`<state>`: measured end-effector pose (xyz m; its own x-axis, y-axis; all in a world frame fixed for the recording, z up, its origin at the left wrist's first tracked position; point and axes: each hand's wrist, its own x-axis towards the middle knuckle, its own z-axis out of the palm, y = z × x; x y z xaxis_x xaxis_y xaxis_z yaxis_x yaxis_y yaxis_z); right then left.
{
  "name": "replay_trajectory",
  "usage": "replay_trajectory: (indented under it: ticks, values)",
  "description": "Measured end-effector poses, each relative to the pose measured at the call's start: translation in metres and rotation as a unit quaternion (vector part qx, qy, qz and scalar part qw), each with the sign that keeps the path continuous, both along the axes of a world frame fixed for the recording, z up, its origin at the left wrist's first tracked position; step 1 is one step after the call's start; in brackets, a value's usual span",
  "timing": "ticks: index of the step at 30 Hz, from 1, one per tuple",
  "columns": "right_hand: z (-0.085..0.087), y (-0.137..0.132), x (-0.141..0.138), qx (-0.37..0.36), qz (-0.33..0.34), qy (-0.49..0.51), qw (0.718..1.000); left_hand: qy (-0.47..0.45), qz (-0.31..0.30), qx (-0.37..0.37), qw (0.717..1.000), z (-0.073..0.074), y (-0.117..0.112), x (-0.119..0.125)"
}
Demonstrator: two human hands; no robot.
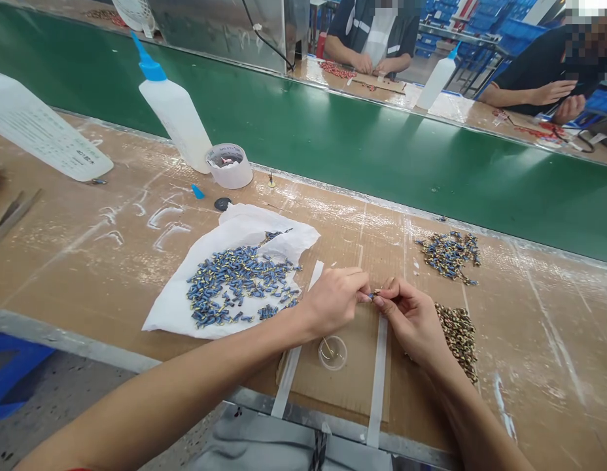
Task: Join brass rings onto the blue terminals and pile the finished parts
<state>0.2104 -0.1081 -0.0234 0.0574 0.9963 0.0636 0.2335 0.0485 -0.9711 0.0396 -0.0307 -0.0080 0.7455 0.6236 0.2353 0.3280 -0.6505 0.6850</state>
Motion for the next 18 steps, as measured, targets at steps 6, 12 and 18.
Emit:
replay_trajectory:
  ticks: [6,12,18]
  values:
    - [-0.002,0.0,0.0,-0.009,-0.004,-0.055,0.998,0.024,0.004,-0.025,0.999,0.002,-0.001,0.001]
    - [0.0,0.006,0.005,-0.058,-0.023,0.058,0.996,0.008,-0.022,-0.048,0.999,0.002,0.012,0.002]
    - [0.002,0.006,0.004,-0.065,-0.068,0.087,0.992,0.012,-0.049,-0.063,0.997,0.002,0.02,0.001]
